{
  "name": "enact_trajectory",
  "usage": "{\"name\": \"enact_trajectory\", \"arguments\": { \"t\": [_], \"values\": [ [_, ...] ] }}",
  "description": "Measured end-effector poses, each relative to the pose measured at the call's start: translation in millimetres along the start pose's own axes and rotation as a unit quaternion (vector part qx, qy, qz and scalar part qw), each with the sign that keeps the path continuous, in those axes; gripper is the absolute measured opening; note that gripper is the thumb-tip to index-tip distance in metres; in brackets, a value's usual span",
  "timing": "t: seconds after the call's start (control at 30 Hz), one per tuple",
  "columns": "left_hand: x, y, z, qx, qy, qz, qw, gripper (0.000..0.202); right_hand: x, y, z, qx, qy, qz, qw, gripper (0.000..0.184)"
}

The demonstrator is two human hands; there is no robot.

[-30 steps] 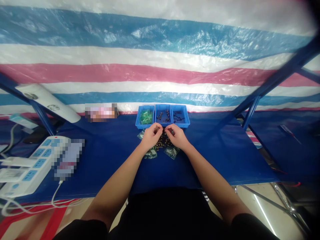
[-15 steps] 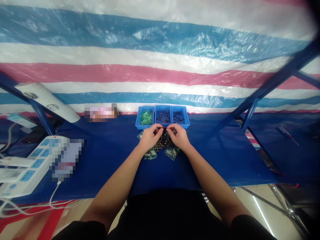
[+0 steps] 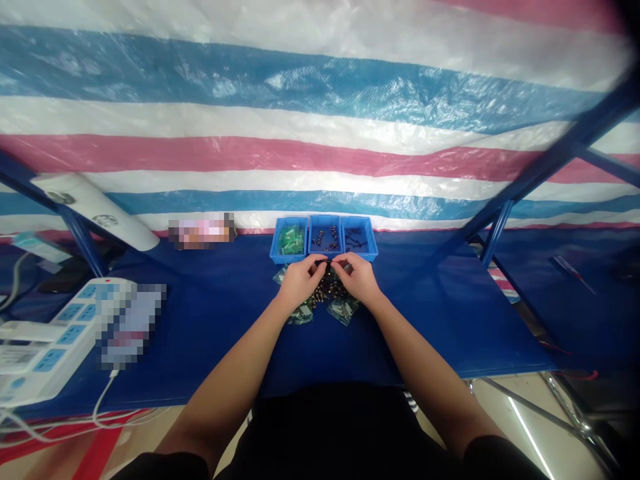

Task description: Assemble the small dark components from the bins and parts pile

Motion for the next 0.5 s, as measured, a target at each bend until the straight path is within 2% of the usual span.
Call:
{"name": "enact_trajectory", "arguments": {
  "t": [0.5],
  "values": [
    [0.0,-1.2,0.8,-0.007,0.009,0.037,0.999,0.031,2.5,-0.7,2.1,0.01,0.001,0.016,1.0,0.015]
  ]
}}
Point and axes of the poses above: each hand's wrist, its own z-axis towards the middle knuckle, its own y-axis out of the palm, x = y × z, the point moved 2 cm from there along z, towards the middle knuckle, and after that the axes turned 5 degrees about y, right-handed, at the moved point
